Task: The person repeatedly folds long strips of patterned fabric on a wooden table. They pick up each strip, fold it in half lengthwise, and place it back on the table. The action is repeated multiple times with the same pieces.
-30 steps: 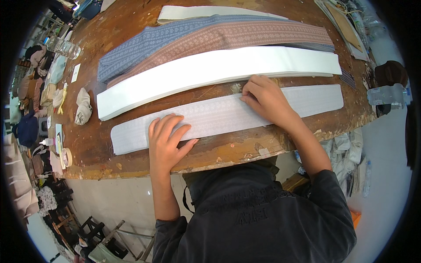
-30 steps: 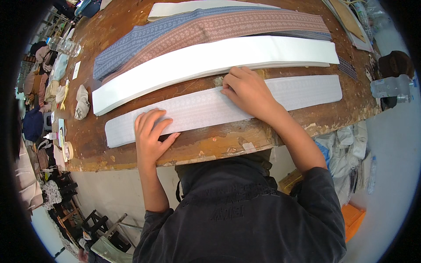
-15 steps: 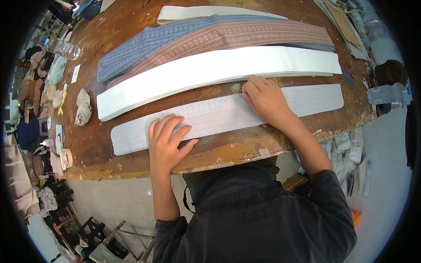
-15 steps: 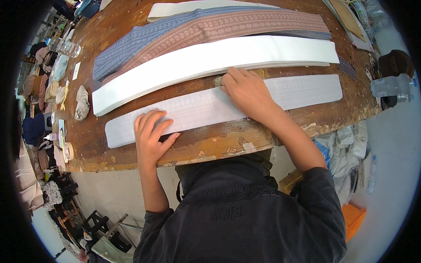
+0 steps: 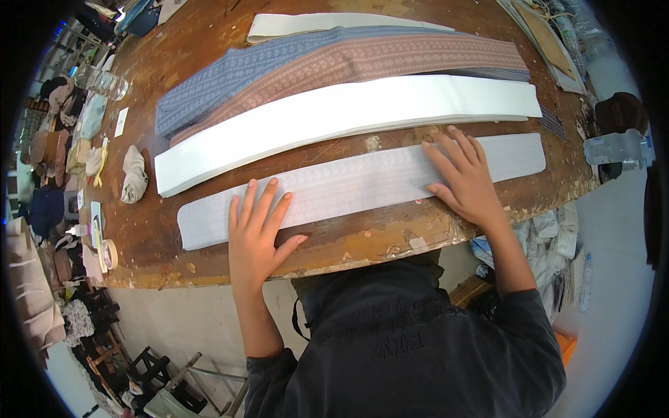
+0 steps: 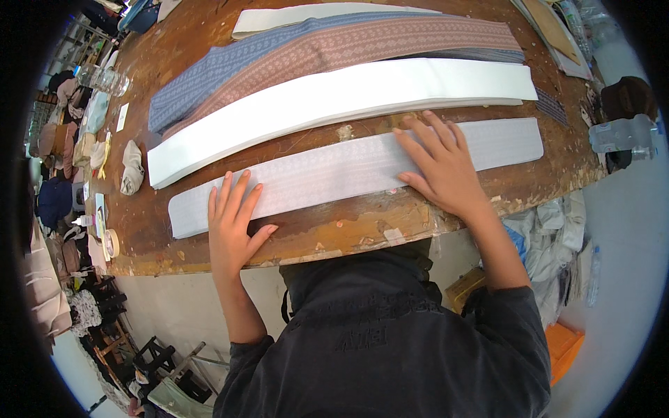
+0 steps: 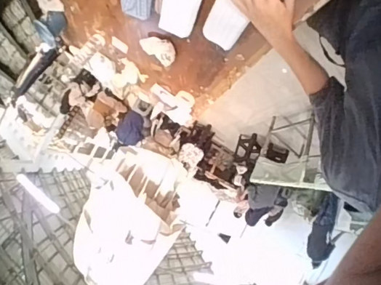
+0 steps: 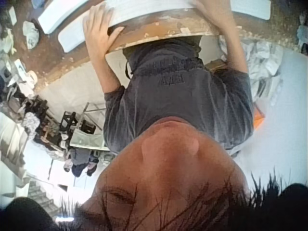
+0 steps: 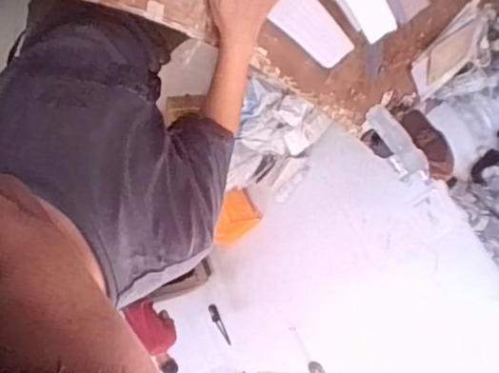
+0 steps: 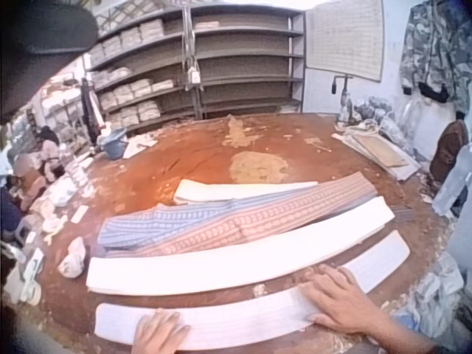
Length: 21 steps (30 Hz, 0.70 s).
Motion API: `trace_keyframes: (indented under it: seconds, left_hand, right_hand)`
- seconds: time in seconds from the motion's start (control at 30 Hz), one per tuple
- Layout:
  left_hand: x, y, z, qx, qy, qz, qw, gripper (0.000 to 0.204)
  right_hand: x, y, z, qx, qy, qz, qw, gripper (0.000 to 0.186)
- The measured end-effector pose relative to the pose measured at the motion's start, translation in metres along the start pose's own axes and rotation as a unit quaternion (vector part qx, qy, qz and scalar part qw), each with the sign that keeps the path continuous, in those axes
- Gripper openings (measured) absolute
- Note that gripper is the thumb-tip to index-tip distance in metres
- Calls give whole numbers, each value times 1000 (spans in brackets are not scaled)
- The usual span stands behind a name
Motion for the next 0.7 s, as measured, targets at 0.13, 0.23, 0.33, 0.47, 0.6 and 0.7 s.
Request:
trace_keyframes:
  seconds: [0.13,0.23,0.33,0.47,0.6,0.7]
  left_hand:
    - [8,2,-3,6,44,21,999,72]
    - [10,2,-5,11,47,23,999,73]
    - [12,4,-6,9,55,27,998,73]
    - [13,17,-14,-14,70,51,996,72]
    - [14,41,-31,-49,68,96,992,74]
    - [10,65,-45,-84,64,102,989,75]
  right_hand:
    - [10,-29,-19,44,56,-50,996,67]
    - [14,-37,-25,47,68,-49,995,71]
    - [14,-39,-26,43,58,-50,996,69]
    - [9,-53,-30,61,46,-66,995,67]
    - [2,-80,-44,109,27,-91,989,67]
    - [-1,-97,-56,140,17,-89,986,66]
Point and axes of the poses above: each hand's wrist, its own z-axis towards the middle knuckle, its own x-axis out of the palm, y = z × x, the point moved 7 cm from there along z, towards the middle knuckle, and after that the axes turned 7 degrees about z, right-handed, at the moved point
